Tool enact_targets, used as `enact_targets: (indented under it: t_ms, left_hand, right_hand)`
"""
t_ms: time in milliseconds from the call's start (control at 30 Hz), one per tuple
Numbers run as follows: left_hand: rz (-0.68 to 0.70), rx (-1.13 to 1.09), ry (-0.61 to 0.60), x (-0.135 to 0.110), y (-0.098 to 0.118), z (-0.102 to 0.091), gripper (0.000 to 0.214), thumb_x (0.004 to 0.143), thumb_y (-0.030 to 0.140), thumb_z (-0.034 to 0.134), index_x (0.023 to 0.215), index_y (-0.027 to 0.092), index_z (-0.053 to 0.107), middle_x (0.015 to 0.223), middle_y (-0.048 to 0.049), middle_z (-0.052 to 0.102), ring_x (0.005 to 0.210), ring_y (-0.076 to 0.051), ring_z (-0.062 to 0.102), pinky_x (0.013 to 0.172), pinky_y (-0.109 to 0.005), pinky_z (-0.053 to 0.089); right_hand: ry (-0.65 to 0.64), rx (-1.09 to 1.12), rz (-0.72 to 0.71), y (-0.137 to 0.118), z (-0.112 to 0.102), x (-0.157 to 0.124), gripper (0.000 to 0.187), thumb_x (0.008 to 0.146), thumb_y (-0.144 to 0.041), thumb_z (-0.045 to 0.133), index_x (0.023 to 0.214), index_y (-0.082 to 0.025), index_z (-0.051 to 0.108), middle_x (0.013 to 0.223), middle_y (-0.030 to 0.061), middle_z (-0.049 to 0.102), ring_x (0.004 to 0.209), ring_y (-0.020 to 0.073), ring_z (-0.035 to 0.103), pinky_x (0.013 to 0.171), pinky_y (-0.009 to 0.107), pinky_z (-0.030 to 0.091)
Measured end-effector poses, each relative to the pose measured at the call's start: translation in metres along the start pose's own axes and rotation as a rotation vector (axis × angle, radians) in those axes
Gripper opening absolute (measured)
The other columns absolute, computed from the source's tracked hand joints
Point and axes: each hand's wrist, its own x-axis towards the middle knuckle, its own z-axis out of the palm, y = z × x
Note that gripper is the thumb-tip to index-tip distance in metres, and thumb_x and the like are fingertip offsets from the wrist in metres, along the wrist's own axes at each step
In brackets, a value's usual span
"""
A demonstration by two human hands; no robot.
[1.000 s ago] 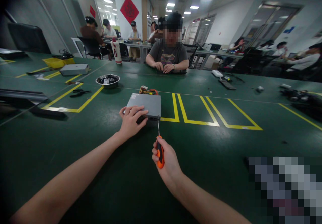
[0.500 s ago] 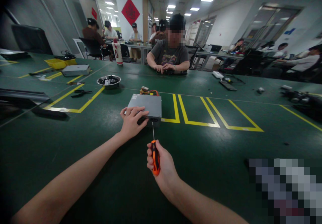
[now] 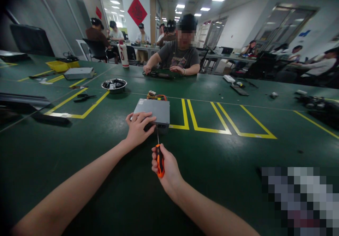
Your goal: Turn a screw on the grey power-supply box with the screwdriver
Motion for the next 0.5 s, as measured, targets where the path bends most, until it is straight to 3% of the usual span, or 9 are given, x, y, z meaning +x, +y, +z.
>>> enact_targets:
  t_ms: [500]
  left_hand:
    - [-0.008, 0.001, 0.000, -0.0002, 0.0009, -0.0015, 0.023, 0.078, 0.031, 0.057, 0.101, 0.032, 0.059, 0.117, -0.0009, 0.058, 0.112, -0.025, 0.043, 0.097, -0.048, 0.018]
  right_hand:
    - [0.014, -0.034, -0.012, -0.0013, 0.0010, -0.0016, 0.026, 0.084, -0.036, 0.048, 0.081, -0.013, 0.058, 0.062, -0.0011, 0.050, 0.044, 0.0043, 0.043, 0.038, 0.015, 0.032]
